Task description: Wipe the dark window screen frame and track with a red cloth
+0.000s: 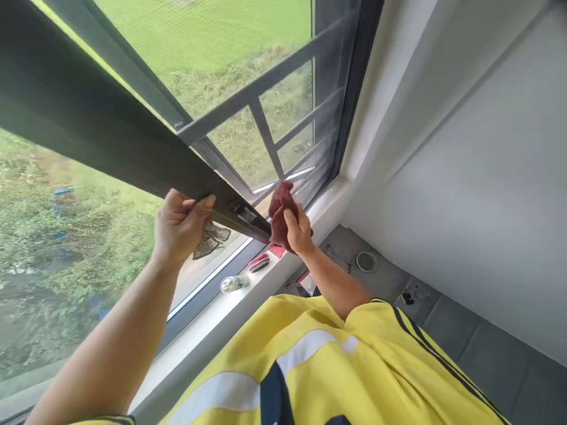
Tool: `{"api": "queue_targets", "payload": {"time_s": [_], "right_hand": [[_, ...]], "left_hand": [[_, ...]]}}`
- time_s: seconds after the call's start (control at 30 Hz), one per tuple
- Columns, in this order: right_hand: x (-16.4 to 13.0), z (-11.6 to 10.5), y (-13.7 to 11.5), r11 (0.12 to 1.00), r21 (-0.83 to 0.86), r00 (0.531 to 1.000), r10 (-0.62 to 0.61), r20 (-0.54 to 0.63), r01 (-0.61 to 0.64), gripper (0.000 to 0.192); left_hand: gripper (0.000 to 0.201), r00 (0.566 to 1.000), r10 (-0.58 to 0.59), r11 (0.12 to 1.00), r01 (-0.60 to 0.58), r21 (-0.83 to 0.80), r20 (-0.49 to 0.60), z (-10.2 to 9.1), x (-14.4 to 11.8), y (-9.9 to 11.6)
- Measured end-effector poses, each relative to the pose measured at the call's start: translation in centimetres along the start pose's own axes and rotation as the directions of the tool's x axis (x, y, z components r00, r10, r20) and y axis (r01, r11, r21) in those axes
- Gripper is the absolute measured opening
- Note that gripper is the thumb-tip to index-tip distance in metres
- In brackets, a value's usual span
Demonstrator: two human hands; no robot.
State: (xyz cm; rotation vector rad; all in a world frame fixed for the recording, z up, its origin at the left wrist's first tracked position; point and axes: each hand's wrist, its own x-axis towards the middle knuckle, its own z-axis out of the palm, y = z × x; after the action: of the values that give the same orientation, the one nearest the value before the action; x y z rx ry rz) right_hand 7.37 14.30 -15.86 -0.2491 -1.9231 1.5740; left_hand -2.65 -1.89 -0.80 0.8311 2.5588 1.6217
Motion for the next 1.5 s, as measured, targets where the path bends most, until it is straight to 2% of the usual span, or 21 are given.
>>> {"api": "queue_targets", "payload": {"time_s": [0.07, 0.13, 0.2, 0.23, 0.33, 0.4, 0.53, 0.6, 0.73, 0.77, 0.83, 0.93, 1.0, 1.1, 1.13, 1.2, 1.23, 1.3, 1.37, 1.43, 1.5], "right_hand": [[1.4, 0.9, -4.5, 0.973, -0.193, 0.99, -0.115, 0.079, 0.128, 0.037], [2.0, 2.3, -7.5, 0.877, -0.445, 0.978, -0.11, 0.176, 0.178, 0.035], [2.1, 3.1, -8.6, 0.79, -0.594, 0.981, -0.048, 0.187, 0.152, 0.034], [2.1, 3.0, -8.5, 0.784, -0.607, 0.984, -0.03, 0.178, 0.133, 0.033], [2.6, 1.0, -7.6, 0.891, -0.447, 0.985, -0.001, 0.17, 0.078, 0.026], [3.3, -0.8, -7.2, 0.952, -0.306, 0.983, 0.07, 0.168, -0.016, 0.022], [3.4, -2.3, -7.8, 0.954, -0.211, 0.95, 0.254, 0.181, -0.214, 0.023], [2.3, -2.0, -8.4, 0.952, -0.245, 0.953, 0.234, 0.192, -0.184, 0.025], [-0.1, -1.7, -9.0, 0.929, -0.369, 0.989, 0.074, 0.128, -0.022, 0.02], [-0.4, -1.8, -9.0, 0.937, -0.348, 0.992, 0.074, 0.1, -0.035, 0.02], [-0.5, -2.5, -9.0, 0.968, -0.208, 0.986, 0.157, 0.057, -0.142, 0.02], [0.3, -4.1, -8.8, 0.934, 0.022, 0.933, 0.355, 0.055, -0.356, 0.021], [0.8, -5.5, -8.7, 0.877, 0.084, 0.881, 0.467, 0.071, -0.472, 0.024], [0.7, -8.5, -8.8, 0.777, 0.189, 0.8, 0.587, 0.126, -0.6, 0.028], [0.2, -9.6, -8.9, 0.747, 0.248, 0.786, 0.599, 0.151, -0.617, 0.03], [-1.5, -11.7, -9.6, 0.738, 0.324, 0.804, 0.565, 0.184, -0.592, 0.031], [-2.6, -12.4, -10.0, 0.775, 0.3, 0.831, 0.528, 0.177, -0.556, 0.031], [-4.9, -12.9, -10.7, 0.897, 0.107, 0.904, 0.422, 0.073, -0.428, 0.027], [-6.7, -12.6, -10.9, 0.943, -0.165, 0.958, 0.284, -0.05, -0.288, 0.025], [-7.3, -12.1, -10.5, 0.927, -0.295, 0.97, 0.197, -0.141, -0.231, 0.024], [-6.7, -12.1, -9.9, 0.924, -0.275, 0.952, 0.204, -0.227, -0.264, 0.023]], "left_hand": [[0.028, 0.999, 0.02, 0.999, -0.018, -0.039, 0.035, 0.2, 0.0, 0.0], [0.029, 0.997, 0.049, 0.994, -0.043, -0.101, 0.053, 0.5, -0.1, 0.3], [0.03, 0.996, 0.056, 0.99, -0.045, -0.136, 0.076, 0.7, -0.3, 0.8], [0.03, 0.994, 0.056, 0.991, -0.043, -0.128, 0.095, 0.8, -0.4, 1.1], [0.032, 0.988, 0.072, 0.996, -0.063, -0.064, 0.137, 1.3, -1.1, 1.8], [0.032, 0.987, 0.097, 0.995, -0.093, -0.036, 0.127, 1.7, -1.5, 2.1], [0.034, 0.99, 0.112, 0.994, -0.112, -0.005, 0.09, 2.4, -1.9, 2.1], [0.036, 0.989, 0.105, 0.995, -0.104, -0.008, 0.104, 2.6, -2.0, 2.1], [0.034, 0.98, 0.147, 0.989, -0.147, -0.009, 0.135, 2.8, -2.3, 2.5], [0.032, 0.975, 0.167, 0.986, -0.166, -0.02, 0.143, 2.9, -2.5, 2.6], [0.029, 0.962, 0.207, 0.978, -0.205, -0.033, 0.178, 3.2, -2.8, 3.0], [0.027, 0.927, 0.284, 0.956, -0.294, 0.003, 0.244, 3.8, -3.4, 3.7], [0.028, 0.898, 0.339, 0.931, -0.364, 0.041, 0.28, 4.3, -3.8, 4.1], [0.029, 0.831, 0.402, 0.878, -0.469, 0.094, 0.384, 5.3, -4.3, 4.9], [0.03, 0.8, 0.423, 0.854, -0.509, 0.107, 0.424, 5.7, -4.4, 5.1], [0.032, 0.737, 0.477, 0.799, -0.59, 0.114, 0.478, 6.5, -4.5, 5.7], [0.033, 0.706, 0.511, 0.77, -0.63, 0.104, 0.491, 6.9, -4.6, 5.9], [0.033, 0.639, 0.576, 0.713, -0.698, 0.069, 0.509, 7.7, -4.7, 6.4], [0.031, 0.589, 0.617, 0.673, -0.738, 0.039, 0.522, 8.4, -5.0, 6.8], [0.027, 0.566, 0.64, 0.657, -0.754, 0.013, 0.52, 9.0, -5.4, 7.2], [0.026, 0.559, 0.653, 0.655, -0.756, -0.01, 0.511, 9.5, -5.7, 7.6]]}}
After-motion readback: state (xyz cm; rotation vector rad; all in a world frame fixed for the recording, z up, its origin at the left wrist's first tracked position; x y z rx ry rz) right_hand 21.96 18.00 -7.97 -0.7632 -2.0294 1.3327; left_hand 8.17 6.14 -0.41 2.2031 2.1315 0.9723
